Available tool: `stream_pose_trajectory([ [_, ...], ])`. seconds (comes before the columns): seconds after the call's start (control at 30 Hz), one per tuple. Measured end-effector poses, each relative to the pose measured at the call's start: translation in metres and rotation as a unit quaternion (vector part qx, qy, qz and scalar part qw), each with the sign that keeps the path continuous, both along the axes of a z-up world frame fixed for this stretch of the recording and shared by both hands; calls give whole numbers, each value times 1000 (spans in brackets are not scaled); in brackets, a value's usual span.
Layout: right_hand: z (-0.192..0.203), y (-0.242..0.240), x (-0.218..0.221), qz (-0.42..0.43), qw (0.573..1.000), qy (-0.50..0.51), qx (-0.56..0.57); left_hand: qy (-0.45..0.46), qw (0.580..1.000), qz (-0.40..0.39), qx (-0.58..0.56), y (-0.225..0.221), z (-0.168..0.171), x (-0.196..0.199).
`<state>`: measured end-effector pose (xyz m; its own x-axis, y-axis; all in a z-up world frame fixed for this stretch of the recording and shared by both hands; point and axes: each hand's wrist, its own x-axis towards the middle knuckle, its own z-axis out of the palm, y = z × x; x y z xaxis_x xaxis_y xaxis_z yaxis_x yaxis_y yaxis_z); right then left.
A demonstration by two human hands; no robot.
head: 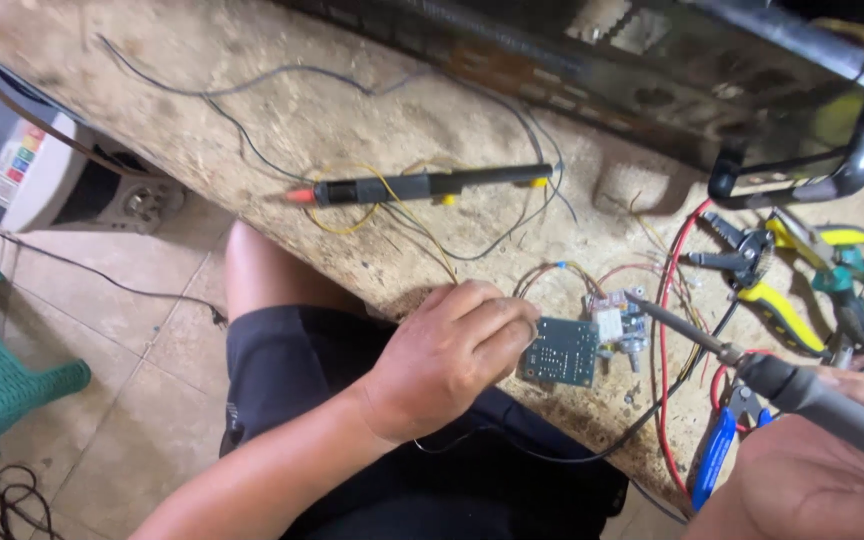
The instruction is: The person is soldering and desoldering components on a circuit board using a soldering iron, desoldering pump, and pliers.
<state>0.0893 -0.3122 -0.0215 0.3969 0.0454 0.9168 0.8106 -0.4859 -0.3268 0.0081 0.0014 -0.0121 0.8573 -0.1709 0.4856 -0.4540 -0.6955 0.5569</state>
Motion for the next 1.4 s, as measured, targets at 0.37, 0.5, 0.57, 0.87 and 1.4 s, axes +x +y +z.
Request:
stream_pose_trajectory([
  [0.37, -59, -201, 132, -12, 612, 743, -270, -48, 997, 2, -56, -3, 13, -4],
  [0.5, -6, -68, 66, -19, 908, 410, -83, -92, 992, 31, -85, 5, 33, -11],
  [0.57, 42, 49, -2, -44, 987, 140, 70, -132, 984, 107, -51, 10, 29, -14],
  [0.87, 108, 65, -25, -20, 985, 162, 52, -73, 978, 197, 22, 52, 47, -3],
  [1.4, 9, -215, -48, 3, 932, 350, -94, 2, 974, 26, 227, 10, 17, 103],
])
